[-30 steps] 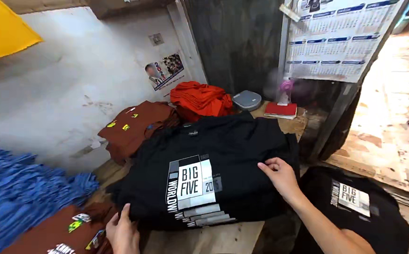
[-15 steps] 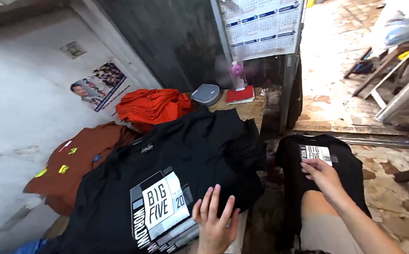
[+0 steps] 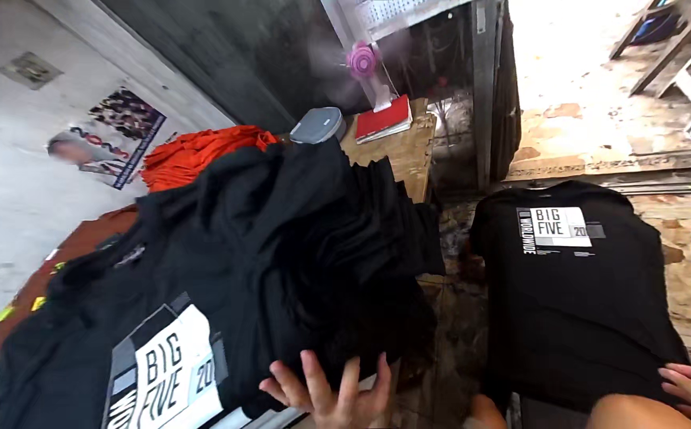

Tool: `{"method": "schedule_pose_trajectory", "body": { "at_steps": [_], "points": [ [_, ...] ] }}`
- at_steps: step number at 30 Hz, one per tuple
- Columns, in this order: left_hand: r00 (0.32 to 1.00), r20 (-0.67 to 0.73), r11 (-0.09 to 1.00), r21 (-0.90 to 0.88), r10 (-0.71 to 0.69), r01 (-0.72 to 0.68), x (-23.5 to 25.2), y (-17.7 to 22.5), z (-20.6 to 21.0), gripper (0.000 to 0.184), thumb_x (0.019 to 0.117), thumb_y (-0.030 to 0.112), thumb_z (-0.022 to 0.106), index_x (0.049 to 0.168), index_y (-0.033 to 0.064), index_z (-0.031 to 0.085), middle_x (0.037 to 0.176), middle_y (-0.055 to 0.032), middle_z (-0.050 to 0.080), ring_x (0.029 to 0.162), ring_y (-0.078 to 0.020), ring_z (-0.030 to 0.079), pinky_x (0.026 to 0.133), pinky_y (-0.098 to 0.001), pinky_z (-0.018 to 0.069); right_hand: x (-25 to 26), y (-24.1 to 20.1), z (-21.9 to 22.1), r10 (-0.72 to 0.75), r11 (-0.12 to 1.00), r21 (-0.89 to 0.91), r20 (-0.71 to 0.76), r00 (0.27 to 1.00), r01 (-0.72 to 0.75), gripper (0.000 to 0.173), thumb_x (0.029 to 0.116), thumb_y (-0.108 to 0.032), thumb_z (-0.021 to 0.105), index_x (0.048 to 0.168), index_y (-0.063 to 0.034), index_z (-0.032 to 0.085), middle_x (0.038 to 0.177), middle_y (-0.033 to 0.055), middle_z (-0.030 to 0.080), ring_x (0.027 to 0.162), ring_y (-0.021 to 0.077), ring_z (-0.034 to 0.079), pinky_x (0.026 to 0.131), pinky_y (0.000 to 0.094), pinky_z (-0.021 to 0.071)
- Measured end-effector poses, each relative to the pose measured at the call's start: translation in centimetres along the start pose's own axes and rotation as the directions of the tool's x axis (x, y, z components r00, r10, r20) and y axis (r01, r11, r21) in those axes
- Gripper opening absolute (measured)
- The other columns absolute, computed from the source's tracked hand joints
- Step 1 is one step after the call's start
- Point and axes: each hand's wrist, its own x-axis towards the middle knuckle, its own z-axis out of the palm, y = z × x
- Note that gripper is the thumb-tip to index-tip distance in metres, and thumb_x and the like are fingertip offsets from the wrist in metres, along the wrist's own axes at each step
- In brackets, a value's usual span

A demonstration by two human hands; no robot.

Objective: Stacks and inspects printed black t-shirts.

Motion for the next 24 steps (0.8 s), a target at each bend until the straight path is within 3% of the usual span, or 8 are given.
{"method": "schedule_pose_trajectory", "body": {
  "at_steps": [6, 8, 10, 13, 16, 20, 22, 24],
  "points": [
    [0.986, -0.082, 0.989, 0.048, 0.144, -0.141, -1.9, -0.2, 0.7, 0.051, 0.0839, 0.039, 0.081, 0.131, 0.0352, 0.06, 0.168, 0.0002, 0.026, 0.156, -0.0302, 0.018, 0.125, -0.0558, 0.0181, 0.6, 1.8, 3.1, 0.046, 0.998, -0.041, 0.18, 0.983, -0.039, 0.04, 0.0992, -0.027, 0.063, 0.128, 0.0007, 0.059, 0.121, 0.0146, 0.067, 0.102, 0.0214, 0.07, 0.085, 0.0413, 0.0605],
    [0.986, -0.05, 0.984, 0.079, 0.161, -0.157, -2.7, 1.1, 1.1, 0.034, 0.0906, 0.032, 0.075, 0.123, 0.0329, 0.065, 0.167, 0.0063, 0.027, 0.156, -0.0223, 0.018, 0.124, -0.0495, 0.0171, 0.6, 2.7, 4.1, 0.016, 0.998, -0.06, 0.212, 0.977, -0.003, 0.039, 0.0998, -0.025, 0.061, 0.128, 0.0017, 0.059, 0.12, 0.0164, 0.066, 0.102, 0.0225, 0.068, 0.084, 0.0416, 0.059],
    [0.994, -0.032, 0.99, 0.098, 0.109, -0.105, -3.4, 2.4, 1.6, 0.027, 0.0891, 0.036, 0.071, 0.115, 0.0293, 0.068, 0.169, -0.0012, 0.026, 0.158, -0.0274, 0.013, 0.125, -0.0541, 0.0126, 0.7, 4.1, 5.1, 0.0, 0.997, -0.072, 0.225, 0.974, 0.017, 0.035, 0.0998, -0.023, 0.061, 0.126, 0.0003, 0.061, 0.118, 0.0163, 0.067, 0.101, 0.0231, 0.069, 0.083, 0.042, 0.0591],
    [0.994, -0.023, 0.98, 0.171, 0.109, -0.103, -4.3, 3.3, 2.7, 0.064, 0.0737, 0.061, 0.079, 0.123, 0.0268, 0.059, 0.165, -0.0146, 0.025, 0.154, -0.0358, 0.018, 0.12, -0.0609, 0.0151, 0.5, 6.9, 7.0, 0.017, 0.996, -0.09, 0.266, 0.964, 0.007, 0.032, 0.0996, -0.022, 0.063, 0.124, -0.0007, 0.063, 0.114, 0.016, 0.068, 0.098, 0.024, 0.07, 0.083, 0.0435, 0.0591],
    [0.985, -0.061, 0.963, 0.231, 0.159, -0.141, -4.6, 3.0, 3.7, 0.073, 0.0717, 0.058, 0.082, 0.13, 0.0258, 0.052, 0.162, -0.0181, 0.026, 0.151, -0.0374, 0.023, 0.118, -0.0603, 0.0184, 0.2, 9.6, 8.8, 0.048, 0.993, -0.119, 0.343, 0.938, -0.007, 0.029, 0.0989, -0.017, 0.063, 0.122, 0.0003, 0.064, 0.112, 0.0175, 0.069, 0.097, 0.0268, 0.07, 0.083, 0.0468, 0.0586],
    [0.972, -0.121, 0.965, 0.197, 0.2, -0.174, -5.0, 3.8, 4.4, 0.044, 0.0808, 0.038, 0.082, 0.117, 0.0274, 0.061, 0.156, -0.0139, 0.034, 0.147, -0.0338, 0.029, 0.117, -0.0554, 0.0227, 0.5, 11.6, 9.1, 0.011, 0.983, -0.173, 0.378, 0.926, 0.059, 0.028, 0.0983, -0.019, 0.064, 0.12, -0.002, 0.067, 0.109, 0.0163, 0.071, 0.094, 0.0267, 0.071, 0.083, 0.0472, 0.0586],
    [0.969, -0.1, 0.962, 0.181, 0.225, -0.204, -5.7, 4.7, 4.9, 0.023, 0.0869, 0.027, 0.08, 0.108, 0.029, 0.07, 0.157, -0.0069, 0.04, 0.15, -0.0288, 0.028, 0.12, -0.0519, 0.018, 0.8, 11.6, 8.3, -0.106, 0.972, -0.171, 0.286, 0.952, 0.16, 0.026, 0.0985, -0.017, 0.063, 0.118, -0.0009, 0.068, 0.108, 0.018, 0.071, 0.094, 0.0285, 0.07, 0.086, 0.049, 0.0574],
    [0.982, -0.001, 0.964, 0.188, 0.19, -0.187, -6.3, 5.8, 5.2, 0.009, 0.0878, 0.026, 0.076, 0.097, 0.0261, 0.076, 0.161, -0.0121, 0.04, 0.152, -0.0355, 0.024, 0.119, -0.0579, 0.0118, 1.4, 11.7, 6.8, -0.247, 0.951, -0.163, 0.114, 0.962, 0.263, 0.025, 0.0993, -0.017, 0.061, 0.117, 0.0, 0.068, 0.107, 0.0193, 0.071, 0.094, 0.0291, 0.07, 0.086, 0.0501, 0.0572]
  ]
}}
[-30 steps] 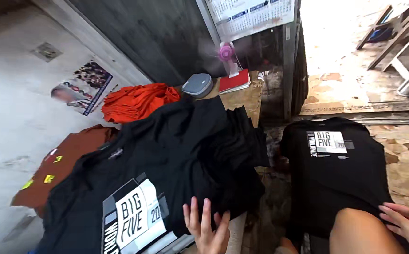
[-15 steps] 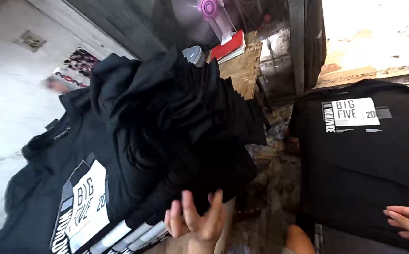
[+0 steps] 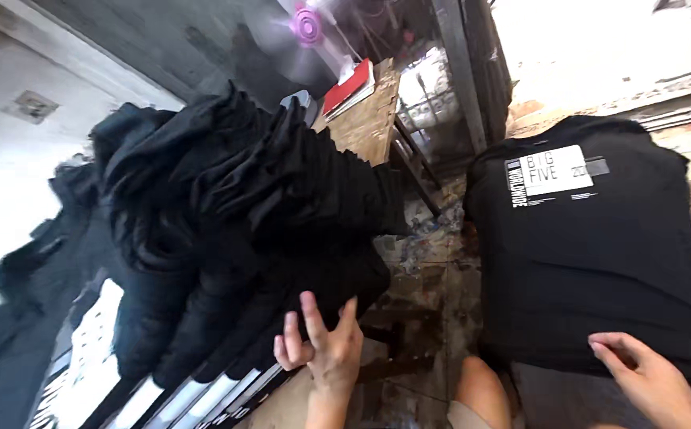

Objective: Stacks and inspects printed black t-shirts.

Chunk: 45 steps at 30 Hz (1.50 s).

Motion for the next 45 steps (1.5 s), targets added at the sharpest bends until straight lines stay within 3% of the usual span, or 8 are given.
{"method": "schedule_pose_trajectory", "body": {
  "at_steps": [6, 13, 19, 22, 30, 35, 41, 45],
  "points": [
    [0.988, 0.147, 0.995, 0.096, -0.044, 0.03, -1.7, 2.6, 1.2, 0.048, 0.0877, 0.049, 0.07, 0.127, 0.022, 0.064, 0.166, -0.0306, 0.014, 0.152, -0.0554, 0.007, 0.114, -0.0726, 0.0084, 0.9, 4.4, -8.2, 0.121, 0.992, 0.052, -0.528, 0.84, -0.111, 0.024, 0.1005, -0.011, 0.061, 0.119, 0.004, 0.065, 0.114, 0.0238, 0.069, 0.105, 0.0341, 0.068, 0.093, 0.0538, 0.0539],
    [0.913, 0.404, 0.846, -0.467, -0.052, 0.255, -4.1, 14.2, 0.7, 0.02, 0.0939, 0.021, 0.063, 0.103, 0.0077, 0.074, 0.126, -0.0256, 0.065, 0.126, -0.0425, 0.056, 0.108, -0.0568, 0.0396, 2.2, 11.3, -14.1, 0.445, 0.894, 0.256, -0.592, 0.672, -0.367, 0.036, 0.1053, -0.014, 0.054, 0.136, 0.0056, 0.055, 0.133, 0.0282, 0.061, 0.125, 0.0392, 0.06, 0.107, 0.0559, 0.0455],
    [-0.016, 0.997, 0.444, -0.017, 0.072, 0.896, -15.0, 25.8, 8.6, 0.052, 0.1074, 0.036, 0.052, 0.144, -0.0004, 0.051, 0.136, -0.0257, 0.061, 0.129, -0.0398, 0.058, 0.11, -0.0579, 0.0443, 6.3, 15.5, -14.1, 0.347, 0.937, 0.151, -0.325, 0.88, -0.314, 0.041, 0.1049, -0.031, 0.06, 0.131, 0.001, 0.064, 0.133, 0.0239, 0.064, 0.127, 0.035, 0.06, 0.111, 0.0539, 0.0439],
    [-0.206, 0.978, 0.493, 0.161, 0.037, 0.855, -17.4, 26.3, 9.6, 0.05, 0.1034, 0.042, 0.06, 0.132, 0.0007, 0.063, 0.121, -0.0239, 0.069, 0.117, -0.0385, 0.065, 0.103, -0.0588, 0.0478, 5.0, 12.8, -15.0, 0.316, 0.947, 0.09, -0.434, 0.844, -0.308, 0.038, 0.107, -0.032, 0.056, 0.112, 0.0029, 0.071, 0.111, 0.0253, 0.07, 0.109, 0.0376, 0.066, 0.1, 0.058, 0.048],
    [0.078, 0.957, 0.309, 0.013, -0.281, 0.951, -14.0, 22.7, 6.5, 0.043, 0.1068, 0.033, 0.055, 0.111, -0.0085, 0.064, 0.093, -0.026, 0.067, 0.083, -0.0365, 0.066, 0.079, -0.0583, 0.0534, 3.6, 10.3, -17.4, 0.304, 0.908, 0.404, -0.455, 0.837, -0.111, 0.025, 0.1018, -0.025, 0.065, 0.103, 0.0004, 0.068, 0.095, 0.0129, 0.068, 0.088, 0.0196, 0.064, 0.084, 0.0439, 0.0531],
    [0.087, 0.942, 0.182, -0.029, -0.323, 0.983, -11.8, 17.9, 5.9, 0.035, 0.1029, 0.033, 0.063, 0.103, -0.0013, 0.062, 0.076, -0.0067, 0.061, 0.059, -0.0116, 0.057, 0.057, -0.0341, 0.0528, 4.2, 14.9, -12.8, 0.555, 0.82, 0.351, -0.293, 0.779, -0.452, 0.043, 0.0957, -0.04, 0.073, 0.109, 0.0014, 0.072, 0.111, 0.0222, 0.07, 0.104, 0.0336, 0.067, 0.094, 0.0552, 0.0528],
    [-0.001, 0.997, 0.618, -0.05, 0.082, 0.784, -7.9, 16.4, 5.6, 0.036, 0.0951, 0.039, 0.073, 0.107, 0.0052, 0.074, 0.089, -0.0129, 0.073, 0.083, -0.0287, 0.07, 0.082, -0.0541, 0.0558, 1.7, 9.0, -14.4, 0.186, 0.982, 0.098, -0.68, 0.709, -0.164, 0.041, 0.0983, -0.023, 0.072, 0.099, 0.0172, 0.063, 0.1, 0.0327, 0.065, 0.095, 0.0392, 0.063, 0.091, 0.0571, 0.0493],
    [0.214, 0.972, -0.222, -0.189, 0.094, 0.957, -9.1, 18.2, 6.6, 0.017, 0.1018, 0.015, 0.059, 0.096, 0.0017, 0.066, 0.08, -0.0045, 0.067, 0.07, -0.0117, 0.063, 0.065, -0.0292, 0.0559, 0.8, 2.5, -16.6, 0.072, 0.997, 0.072, -0.764, 0.641, -0.026, 0.04, 0.0984, -0.02, 0.07, 0.108, 0.0163, 0.058, 0.104, 0.0208, 0.061, 0.094, 0.0154, 0.055, 0.092, 0.0356, 0.0476]
  ]
}}
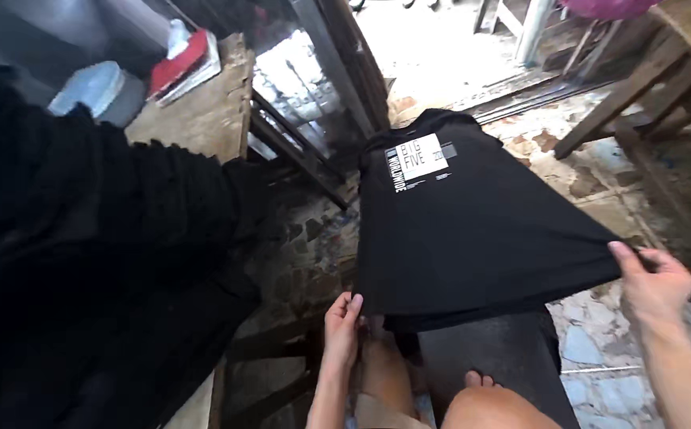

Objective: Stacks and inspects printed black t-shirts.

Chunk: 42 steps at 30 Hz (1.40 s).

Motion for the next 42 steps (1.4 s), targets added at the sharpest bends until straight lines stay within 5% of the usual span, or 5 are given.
{"method": "schedule_pose_trajectory", "body": {
  "at_steps": [13, 18, 29, 34, 42],
  "points": [
    [0.86, 0.037, 0.714, 0.577, -0.508, 0.397, 0.3, -6.8, 2.7, 0.044, 0.1028, 0.031, 0.061, 0.137, 0.0033, 0.058, 0.117, -0.0184, 0.068, 0.1, -0.0284, 0.07, 0.091, -0.0471, 0.0573, 3.4, 4.1, -0.8, 0.556, 0.752, 0.11, 0.423, 0.715, -0.65, 0.026, 0.0979, -0.02, 0.064, 0.122, -0.0095, 0.06, 0.091, 0.0063, 0.068, 0.065, 0.0109, 0.062, 0.053, 0.0259, 0.0512],
    [0.894, 0.068, 0.711, 0.635, -0.442, 0.303, 0.8, -7.2, 3.3, 0.043, 0.0983, 0.038, 0.067, 0.124, 0.0039, 0.065, 0.125, -0.0193, 0.063, 0.12, -0.0314, 0.06, 0.104, -0.0482, 0.0484, 1.5, 1.6, 0.1, 0.432, 0.845, 0.26, 0.185, 0.883, -0.468, 0.038, 0.1023, -0.023, 0.062, 0.135, -0.0066, 0.054, 0.109, 0.0035, 0.063, 0.085, 0.0068, 0.061, 0.073, 0.0265, 0.0522],
    [0.94, 0.047, 0.882, -0.333, -0.339, 0.334, -1.0, -0.3, -1.2, 0.021, 0.1042, 0.013, 0.057, 0.116, -0.0033, 0.063, 0.104, -0.0152, 0.071, 0.088, -0.021, 0.07, 0.08, -0.0378, 0.0597, 0.6, -5.6, -0.4, 0.176, 0.904, 0.405, -0.058, 0.983, -0.138, 0.06, 0.0964, -0.004, 0.065, 0.149, -0.0021, 0.037, 0.138, 0.012, 0.05, 0.114, 0.0114, 0.058, 0.097, 0.0302, 0.0522],
    [0.854, -0.005, 0.838, 0.188, -0.52, 0.512, -1.1, -9.3, 2.9, 0.04, 0.0974, 0.038, 0.07, 0.109, -0.0005, 0.067, 0.1, -0.0164, 0.067, 0.085, -0.0237, 0.066, 0.077, -0.0426, 0.057, 0.7, -6.3, 1.2, 0.186, 0.887, 0.441, -0.063, 0.981, -0.14, 0.055, 0.0961, -0.005, 0.066, 0.145, -0.0008, 0.041, 0.131, 0.0104, 0.053, 0.111, 0.0102, 0.059, 0.095, 0.029, 0.0521],
    [0.884, 0.199, 0.814, -0.345, -0.423, 0.467, -0.7, -1.8, -0.8, 0.025, 0.102, 0.012, 0.061, 0.121, -0.0034, 0.064, 0.103, -0.0137, 0.073, 0.088, -0.017, 0.07, 0.081, -0.0332, 0.0587, 0.0, -4.5, 1.2, 0.246, 0.834, 0.523, -0.066, 0.967, -0.177, 0.053, 0.0965, -0.005, 0.064, 0.144, -0.0032, 0.041, 0.129, 0.0076, 0.055, 0.111, 0.0113, 0.061, 0.094, 0.0316, 0.0544]
  ]
}}
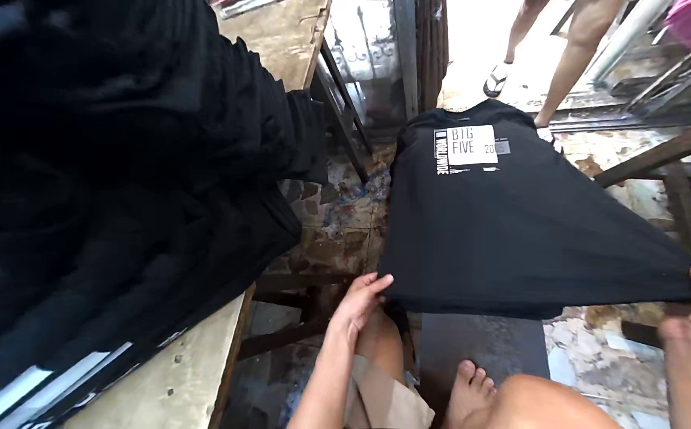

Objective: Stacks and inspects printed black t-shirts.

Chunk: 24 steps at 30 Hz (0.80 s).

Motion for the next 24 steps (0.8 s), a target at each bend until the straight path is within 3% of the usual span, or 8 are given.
{"method": "schedule_pose_trajectory", "body": {
  "at_steps": [2, 5, 7, 13, 17, 20, 21, 24],
  "points": [
    [0.997, -0.001, 0.996, -0.055, 0.074, -0.074, 1.1, -2.2, -0.4, 0.029, 0.1037, 0.013, 0.058, 0.127, -0.0039, 0.059, 0.114, -0.0177, 0.071, 0.101, -0.0238, 0.07, 0.091, -0.0405, 0.0588, -0.3, -0.2, -0.1, -0.016, 0.999, 0.027, -0.008, 1.0, 0.017, 0.053, 0.0985, -0.006, 0.062, 0.146, -0.0021, 0.039, 0.132, 0.0084, 0.054, 0.113, 0.0112, 0.06, 0.096, 0.031, 0.0539],
    [0.987, -0.153, 0.941, 0.324, -0.046, 0.095, 3.9, -8.0, 0.5, 0.04, 0.0979, 0.033, 0.071, 0.122, 0.0005, 0.066, 0.116, -0.0162, 0.07, 0.103, -0.0254, 0.069, 0.088, -0.0441, 0.0589, -0.9, -1.2, 0.8, -0.04, 0.999, -0.004, -0.017, 0.999, 0.04, 0.055, 0.0981, -0.005, 0.063, 0.147, -0.0014, 0.038, 0.133, 0.0088, 0.053, 0.113, 0.0101, 0.059, 0.095, 0.03, 0.0532],
    [0.981, -0.178, 0.916, 0.376, -0.073, 0.137, 4.6, -9.7, 1.0, 0.041, 0.0991, 0.034, 0.069, 0.123, 0.0011, 0.066, 0.116, -0.0164, 0.07, 0.101, -0.0241, 0.07, 0.087, -0.0423, 0.0587, -1.5, -1.5, 1.1, -0.036, 0.999, -0.03, -0.014, 0.999, 0.036, 0.055, 0.0964, -0.002, 0.064, 0.146, -0.0017, 0.039, 0.132, 0.0082, 0.052, 0.113, 0.0097, 0.058, 0.095, 0.0297, 0.0526],
    [0.973, -0.123, 0.97, 0.127, -0.193, 0.208, 2.0, -2.9, 0.0, 0.036, 0.1026, 0.02, 0.063, 0.133, 0.0029, 0.052, 0.091, -0.0099, 0.065, 0.064, -0.0124, 0.059, 0.058, -0.0266, 0.0511, -2.3, 0.4, 0.9, 0.042, 0.999, 0.028, -0.014, 0.999, -0.042, 0.044, 0.0987, -0.004, 0.061, 0.139, -0.004, 0.044, 0.118, 0.0033, 0.057, 0.102, 0.008, 0.062, 0.089, 0.0304, 0.0551],
    [0.995, -0.059, 0.869, -0.484, 0.086, -0.104, 0.2, -2.4, 0.7, 0.033, 0.1071, 0.016, 0.046, 0.137, 0.0012, 0.051, 0.117, -0.0199, 0.068, 0.103, -0.029, 0.07, 0.09, -0.0457, 0.0591, -3.0, 1.0, 1.0, 0.025, 0.996, 0.082, -0.019, 1.0, -0.023, 0.039, 0.0999, -0.004, 0.058, 0.136, -0.0041, 0.044, 0.113, 0.0019, 0.059, 0.098, 0.008, 0.063, 0.088, 0.0305, 0.0563],
    [0.966, -0.227, 0.991, -0.077, -0.123, 0.109, 1.9, -8.4, 2.8, 0.056, 0.1033, 0.033, 0.062, 0.149, 0.0035, 0.046, 0.14, -0.0195, 0.059, 0.122, -0.0298, 0.061, 0.1, -0.048, 0.0535, -2.8, 1.4, 1.3, 0.024, 0.991, 0.131, -0.037, 0.999, -0.019, 0.04, 0.1016, -0.007, 0.057, 0.139, -0.0036, 0.043, 0.117, 0.004, 0.06, 0.102, 0.0095, 0.064, 0.089, 0.0318, 0.0566],
    [0.952, -0.254, 0.984, 0.002, -0.17, 0.176, 2.6, -10.4, 3.3, 0.061, 0.1011, 0.035, 0.065, 0.15, 0.003, 0.046, 0.14, -0.0218, 0.058, 0.12, -0.0311, 0.062, 0.098, -0.0489, 0.0539, -2.7, 1.4, 1.4, 0.033, 0.99, 0.136, -0.044, 0.998, -0.026, 0.041, 0.1015, -0.008, 0.057, 0.14, -0.0037, 0.043, 0.118, 0.0048, 0.06, 0.103, 0.0103, 0.064, 0.089, 0.0327, 0.0566],
    [0.931, -0.283, 0.973, -0.078, -0.232, 0.218, 3.0, -10.6, 4.3, 0.051, 0.1014, 0.024, 0.066, 0.142, -0.0003, 0.046, 0.106, -0.019, 0.064, 0.075, -0.0211, 0.066, 0.065, -0.034, 0.0583, -2.9, 1.5, 1.5, 0.047, 0.993, 0.108, -0.057, 0.997, -0.04, 0.041, 0.1001, -0.006, 0.059, 0.139, -0.0046, 0.044, 0.117, 0.0044, 0.06, 0.102, 0.0106, 0.064, 0.088, 0.033, 0.0565]
  ]
}}
